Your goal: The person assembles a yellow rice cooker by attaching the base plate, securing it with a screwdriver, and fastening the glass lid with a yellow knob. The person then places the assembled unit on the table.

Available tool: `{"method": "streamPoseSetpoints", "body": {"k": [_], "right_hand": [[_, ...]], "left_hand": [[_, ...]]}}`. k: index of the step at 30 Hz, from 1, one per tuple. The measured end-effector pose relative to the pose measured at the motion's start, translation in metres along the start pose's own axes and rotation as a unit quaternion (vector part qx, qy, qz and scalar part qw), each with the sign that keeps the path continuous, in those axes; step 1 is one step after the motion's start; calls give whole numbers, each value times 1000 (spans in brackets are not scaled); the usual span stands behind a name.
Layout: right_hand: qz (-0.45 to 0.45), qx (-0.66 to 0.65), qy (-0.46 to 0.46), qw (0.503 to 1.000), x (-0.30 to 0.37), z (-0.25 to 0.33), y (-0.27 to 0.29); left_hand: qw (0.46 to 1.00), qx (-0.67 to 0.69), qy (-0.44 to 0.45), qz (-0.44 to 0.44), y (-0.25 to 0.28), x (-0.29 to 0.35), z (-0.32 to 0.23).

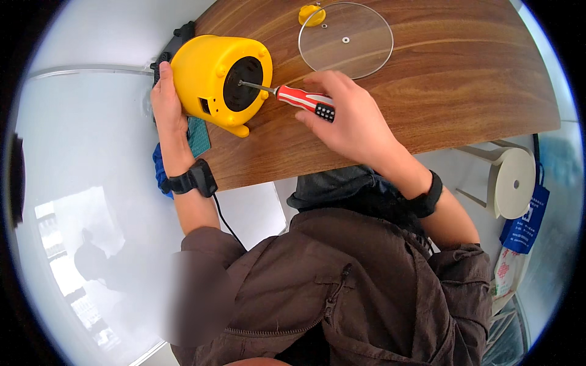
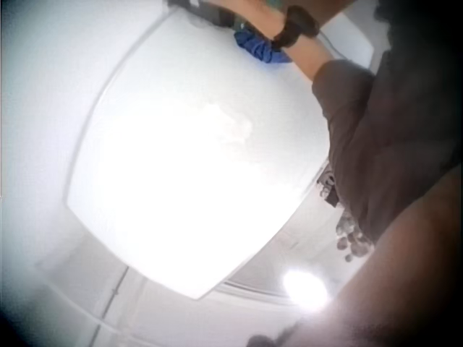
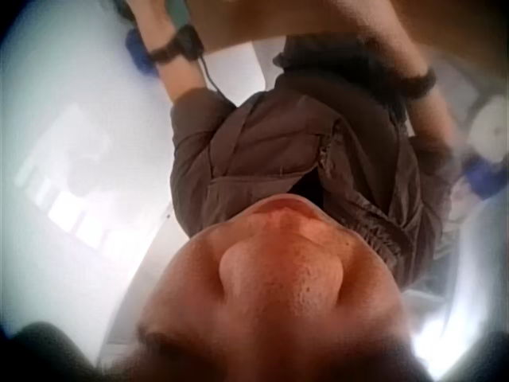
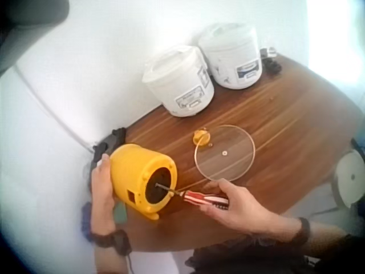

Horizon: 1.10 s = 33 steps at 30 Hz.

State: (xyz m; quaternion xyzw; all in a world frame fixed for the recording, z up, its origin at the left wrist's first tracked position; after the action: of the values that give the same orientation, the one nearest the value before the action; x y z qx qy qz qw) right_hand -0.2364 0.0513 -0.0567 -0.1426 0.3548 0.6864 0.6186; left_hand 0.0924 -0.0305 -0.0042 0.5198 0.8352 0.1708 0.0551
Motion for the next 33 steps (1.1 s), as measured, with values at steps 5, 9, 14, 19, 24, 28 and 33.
{"method": "streamPoseSetpoints", "body": {"k": [5,9,14,19,24,28,33], "right_hand": [[90,-138,-200,966,19,-27,-29],[94,-511,-467,716,57,-40,-63],[99,-417,-416,802,47,-37,-52],[43,35,16,998,13,4,-15],[66,-397,-306,863,40,-44,-44],[62,-512,-443,733,51,-40,-59],[34,20,-7,999,1,5,-6]], "left_hand": [[1000,-1,-14,13,-2,-2,0],[1000,4,-4,20,-2,-5,4],[1000,10,-10,21,-3,-5,3],[999,26,-13,30,-5,-2,2],[999,16,-15,34,-7,0,0],[999,10,-13,31,-6,-2,3],[999,11,-18,28,-8,1,0]]}}
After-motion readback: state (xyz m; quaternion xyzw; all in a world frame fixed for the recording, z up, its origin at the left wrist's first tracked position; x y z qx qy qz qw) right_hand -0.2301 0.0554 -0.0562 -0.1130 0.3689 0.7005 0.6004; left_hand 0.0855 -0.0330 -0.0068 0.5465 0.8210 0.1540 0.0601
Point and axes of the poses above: each hand's wrist, its own x-axis away from the middle knuckle, its own y-axis out of the back of the hand, z = x × y, the point moved 10 cm from there along -x, towards the middle knuckle, and after that the axes turned 11 degrees about y, right-handed, at the moved point
